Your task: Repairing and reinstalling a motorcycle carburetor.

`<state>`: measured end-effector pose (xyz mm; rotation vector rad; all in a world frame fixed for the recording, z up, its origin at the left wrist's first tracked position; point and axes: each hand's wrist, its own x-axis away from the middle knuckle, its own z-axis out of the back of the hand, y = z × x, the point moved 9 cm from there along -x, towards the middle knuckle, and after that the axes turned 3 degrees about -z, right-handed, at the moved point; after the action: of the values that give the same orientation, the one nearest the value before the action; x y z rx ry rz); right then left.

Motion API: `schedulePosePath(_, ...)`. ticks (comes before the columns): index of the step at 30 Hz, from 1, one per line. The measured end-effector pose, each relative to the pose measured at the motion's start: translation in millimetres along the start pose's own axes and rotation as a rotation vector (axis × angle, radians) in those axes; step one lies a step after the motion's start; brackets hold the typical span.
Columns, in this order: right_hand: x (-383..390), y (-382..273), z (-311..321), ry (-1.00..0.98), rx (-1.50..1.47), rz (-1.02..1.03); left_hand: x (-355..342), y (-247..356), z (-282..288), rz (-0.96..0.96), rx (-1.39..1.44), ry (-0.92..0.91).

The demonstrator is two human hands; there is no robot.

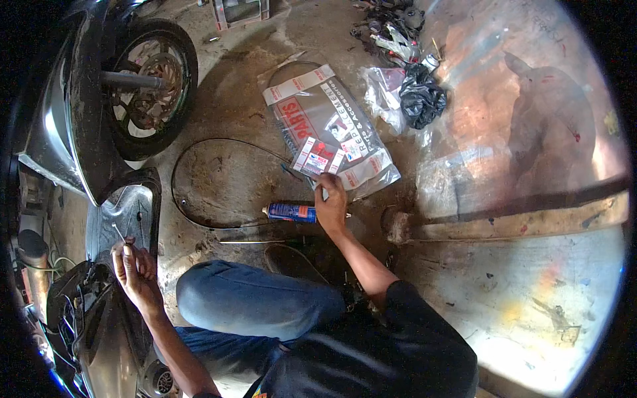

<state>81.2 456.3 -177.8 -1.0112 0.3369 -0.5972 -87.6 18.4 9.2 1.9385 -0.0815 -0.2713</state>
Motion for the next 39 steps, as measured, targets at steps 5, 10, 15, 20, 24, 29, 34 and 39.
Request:
schedulePosePath(5, 21.0, 88.8, 140.0, 1.175, 0.468, 0.042, -1.6, 16.5, -2.3, -0.057, -0.026, -0.038)
schedulePosePath(10, -3.2, 286.4, 198.4, 0.204, -0.657, -0.601, 0.4, 20.1, 15.1, 0.004, -0.214, 0.200)
schedulePosePath(15, -23.1, 283.3, 165.6, -0.039, -0.624, -0.590, -12.7, 24.2, -2.4, 0.035, 0.035, 0.091)
schedulePosePath(20, -37.1, 280.2, 149.3, 0.081, -0.762, -0.650, -24.4, 26.3, -6.3, -0.001, 0.135, 0.103)
schedulePosePath(24, -44.0, 268.0, 159.6, 0.388, -0.644, -0.667, -29.1, 28.8, -5.7, -0.016, 0.156, 0.120)
schedulePosePath(29, 15.5, 138.7, 252.9, 1.268, 0.511, -0.523, -26.5, 31.1, 3.9, 0.001, 0.053, 0.124)
schedulePosePath(34, 26.9, -39.0, 297.8, 1.409, 0.407, 0.266, -30.3, 18.8, 6.3, 0.055, 0.039, 0.180)
schedulePosePath(39, -27.8, -155.9, 226.9, 0.545, -1.064, 0.260, -40.4, 23.6, -22.9, -0.025, 0.254, 0.102)
